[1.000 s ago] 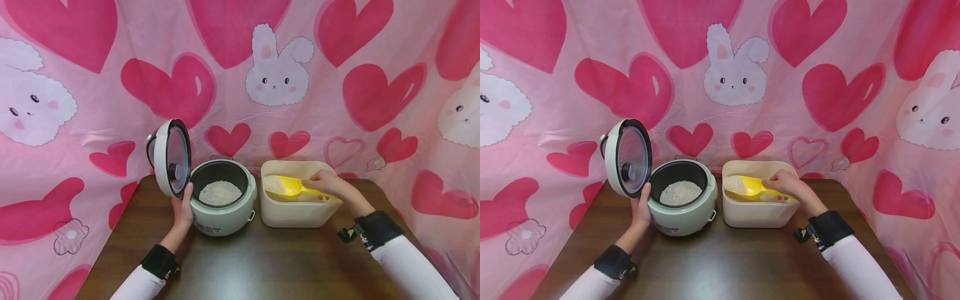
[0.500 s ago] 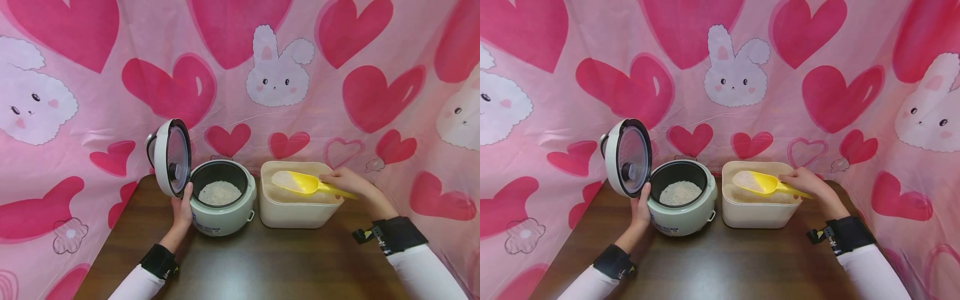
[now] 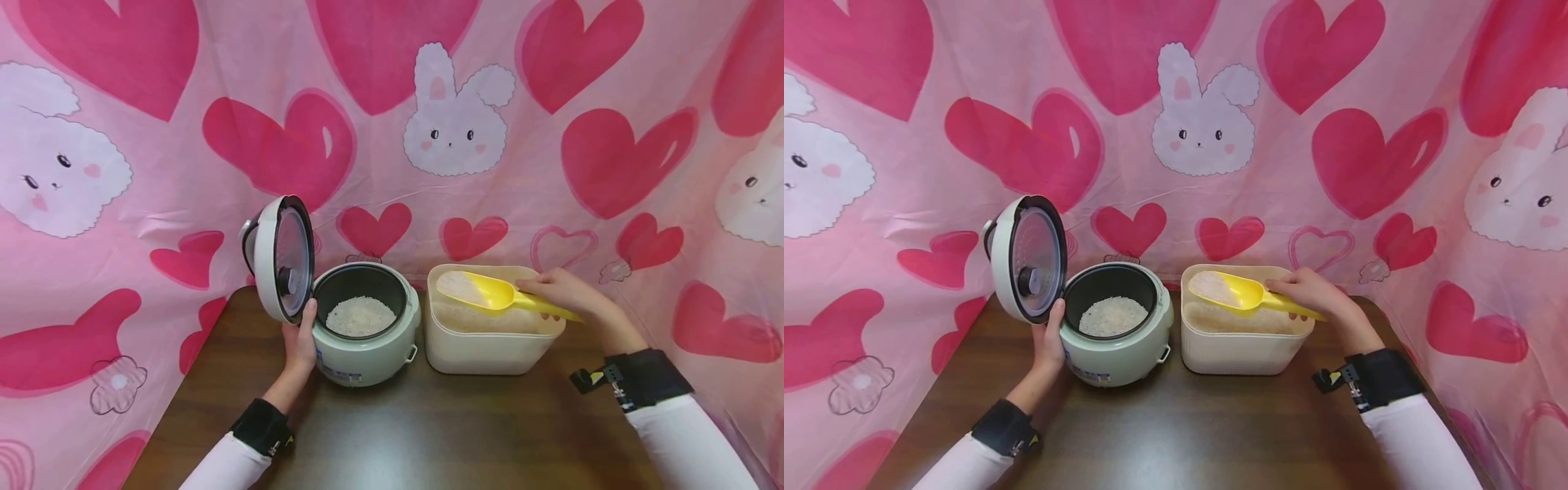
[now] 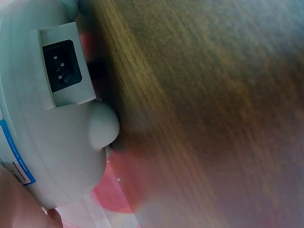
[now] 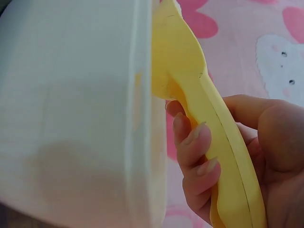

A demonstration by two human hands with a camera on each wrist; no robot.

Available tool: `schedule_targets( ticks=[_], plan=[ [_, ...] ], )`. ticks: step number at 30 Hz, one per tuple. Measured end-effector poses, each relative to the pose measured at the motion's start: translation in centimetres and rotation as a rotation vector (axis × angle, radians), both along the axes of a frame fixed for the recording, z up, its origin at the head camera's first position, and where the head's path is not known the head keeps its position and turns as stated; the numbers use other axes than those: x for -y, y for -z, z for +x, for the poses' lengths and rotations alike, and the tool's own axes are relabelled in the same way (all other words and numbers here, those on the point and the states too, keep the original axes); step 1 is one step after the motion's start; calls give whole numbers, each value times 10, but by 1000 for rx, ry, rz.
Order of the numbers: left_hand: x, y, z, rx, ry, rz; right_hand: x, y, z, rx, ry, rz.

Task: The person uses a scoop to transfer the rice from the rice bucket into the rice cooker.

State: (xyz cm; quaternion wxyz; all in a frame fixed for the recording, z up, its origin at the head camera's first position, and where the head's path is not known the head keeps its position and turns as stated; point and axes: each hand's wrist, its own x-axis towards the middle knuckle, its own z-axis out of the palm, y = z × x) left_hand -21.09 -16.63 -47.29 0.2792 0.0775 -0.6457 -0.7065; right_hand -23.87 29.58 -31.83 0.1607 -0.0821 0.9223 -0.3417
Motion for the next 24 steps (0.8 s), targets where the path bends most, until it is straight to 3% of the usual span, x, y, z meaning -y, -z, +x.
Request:
schedule_targets(
  ticks=[9,17,24],
  plan=[
    [0,1,-1,5,3,10,33,-13,-8,-24,-73,-33],
    [0,0,0,3,4,5,71,-26,-18,-76,-212,-60],
    [0,-1,0,11,8,9,109,-43,-15,-97,-245,19]
  ],
)
